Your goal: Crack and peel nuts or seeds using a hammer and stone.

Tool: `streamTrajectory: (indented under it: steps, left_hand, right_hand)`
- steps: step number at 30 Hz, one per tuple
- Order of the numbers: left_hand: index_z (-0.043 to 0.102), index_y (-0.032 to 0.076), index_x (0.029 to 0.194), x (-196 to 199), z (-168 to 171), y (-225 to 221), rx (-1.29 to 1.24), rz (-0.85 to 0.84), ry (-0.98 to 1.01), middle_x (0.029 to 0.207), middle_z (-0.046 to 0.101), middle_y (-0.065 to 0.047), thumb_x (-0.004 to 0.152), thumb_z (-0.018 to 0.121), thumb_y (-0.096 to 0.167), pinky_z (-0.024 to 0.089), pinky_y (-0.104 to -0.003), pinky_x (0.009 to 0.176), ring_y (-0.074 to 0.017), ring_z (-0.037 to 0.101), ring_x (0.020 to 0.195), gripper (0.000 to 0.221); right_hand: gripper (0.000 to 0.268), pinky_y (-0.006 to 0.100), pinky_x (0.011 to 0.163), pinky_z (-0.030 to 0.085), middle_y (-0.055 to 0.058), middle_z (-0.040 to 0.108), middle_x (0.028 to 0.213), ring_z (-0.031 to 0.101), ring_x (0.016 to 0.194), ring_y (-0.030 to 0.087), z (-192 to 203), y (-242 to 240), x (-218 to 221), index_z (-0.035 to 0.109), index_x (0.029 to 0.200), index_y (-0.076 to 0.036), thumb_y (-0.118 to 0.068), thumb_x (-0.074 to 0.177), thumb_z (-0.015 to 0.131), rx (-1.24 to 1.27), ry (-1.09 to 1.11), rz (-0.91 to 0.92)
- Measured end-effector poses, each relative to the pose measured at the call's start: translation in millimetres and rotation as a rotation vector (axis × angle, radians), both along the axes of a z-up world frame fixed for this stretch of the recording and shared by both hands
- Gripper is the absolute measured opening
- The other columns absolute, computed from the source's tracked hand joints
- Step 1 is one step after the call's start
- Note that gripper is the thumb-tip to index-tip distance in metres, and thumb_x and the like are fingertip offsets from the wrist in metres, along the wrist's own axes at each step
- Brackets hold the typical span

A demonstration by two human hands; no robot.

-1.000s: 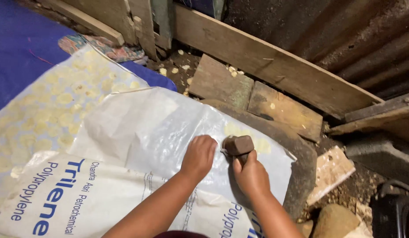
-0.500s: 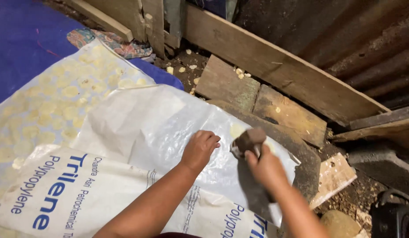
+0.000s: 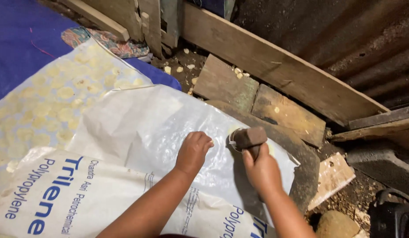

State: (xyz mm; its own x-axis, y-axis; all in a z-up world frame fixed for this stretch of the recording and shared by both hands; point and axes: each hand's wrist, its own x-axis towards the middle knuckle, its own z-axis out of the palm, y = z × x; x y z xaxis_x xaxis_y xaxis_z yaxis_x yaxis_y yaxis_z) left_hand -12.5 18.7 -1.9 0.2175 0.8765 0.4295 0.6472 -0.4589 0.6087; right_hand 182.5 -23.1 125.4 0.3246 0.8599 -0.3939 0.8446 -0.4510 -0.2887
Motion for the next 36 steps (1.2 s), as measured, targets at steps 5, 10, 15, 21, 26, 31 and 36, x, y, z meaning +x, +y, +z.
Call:
streamTrajectory:
  steps: [5, 10, 15, 21, 26, 31, 36]
  left_hand:
    - [0.071, 0.016, 0.097, 17, 10, 6, -0.120, 0.029, 0.056, 0.094, 0.062, -0.001, 0.091, 0.075, 0.029, 0.052, -0.039, 0.087, -0.0254, 0.063, 0.098, 0.015]
    - [0.067, 0.025, 0.098, 30, 9, 15, -0.185, 0.072, 0.126, 0.096, 0.059, 0.004, 0.087, 0.074, 0.027, 0.047, -0.038, 0.092, -0.0208, 0.059, 0.103, 0.012]
    - [0.065, 0.022, 0.098, 15, 20, 1, -0.103, 0.067, 0.204, 0.100, 0.060, 0.001, 0.087, 0.072, 0.024, 0.048, -0.039, 0.092, -0.0224, 0.061, 0.106, 0.013]
    - [0.065, 0.012, 0.112, -15, 18, -19, -0.067, 0.051, 0.117, 0.104, 0.061, -0.007, 0.097, 0.064, 0.021, 0.052, -0.041, 0.090, -0.0300, 0.063, 0.110, 0.017]
    - [0.068, 0.009, 0.114, -21, 7, -21, -0.062, -0.002, 0.034, 0.102, 0.064, -0.009, 0.100, 0.063, 0.016, 0.053, -0.039, 0.091, -0.0310, 0.064, 0.110, 0.017]
    - [0.075, 0.009, 0.105, -19, 1, -13, 0.069, -0.017, 0.037, 0.097, 0.066, -0.009, 0.094, 0.066, 0.006, 0.053, -0.039, 0.089, -0.0302, 0.065, 0.103, 0.015]
    - [0.069, 0.016, 0.120, -2, 19, -5, -0.067, -0.046, 0.008, 0.099, 0.067, -0.004, 0.093, 0.064, 0.008, 0.052, -0.038, 0.090, -0.0257, 0.064, 0.105, 0.029]
  right_hand:
    - [0.055, 0.059, 0.096, 0.055, 0.033, 0.072, 0.110, 0.067, 0.113, 0.049, 1, 6, 11, 0.055, 0.123, -0.007, -0.055, 0.094, 0.058, -0.010, 0.039, -0.002]
    - [0.018, 0.032, 0.038, 0.053, 0.014, 0.062, 0.072, 0.064, 0.051, 0.024, 108, 1, 3, 0.047, 0.107, 0.006, -0.005, 0.098, 0.058, 0.626, 0.411, -0.009]
    - [0.032, 0.051, 0.079, 0.049, 0.032, 0.061, 0.082, 0.065, 0.086, 0.046, 13, 2, -12, 0.061, 0.098, 0.012, -0.016, 0.087, 0.072, 0.751, 0.335, -0.098]
    - [0.059, 0.056, 0.085, 0.059, 0.029, 0.072, 0.104, 0.072, 0.103, 0.045, -33, 28, -17, 0.052, 0.129, -0.002, -0.049, 0.095, 0.058, 0.015, 0.006, 0.131]
    - [0.061, 0.058, 0.098, 0.054, 0.027, 0.074, 0.113, 0.069, 0.115, 0.045, 21, 32, -24, 0.055, 0.128, -0.010, -0.060, 0.092, 0.058, -0.016, -0.049, 0.150]
    - [0.052, 0.054, 0.082, 0.062, 0.029, 0.074, 0.098, 0.074, 0.099, 0.045, -35, 0, -24, 0.051, 0.132, -0.005, -0.045, 0.098, 0.055, 0.031, 0.003, 0.055]
    - [0.051, 0.061, 0.094, 0.054, 0.033, 0.073, 0.102, 0.067, 0.110, 0.051, 7, 14, -12, 0.059, 0.117, -0.004, -0.048, 0.092, 0.065, 0.091, 0.091, 0.013]
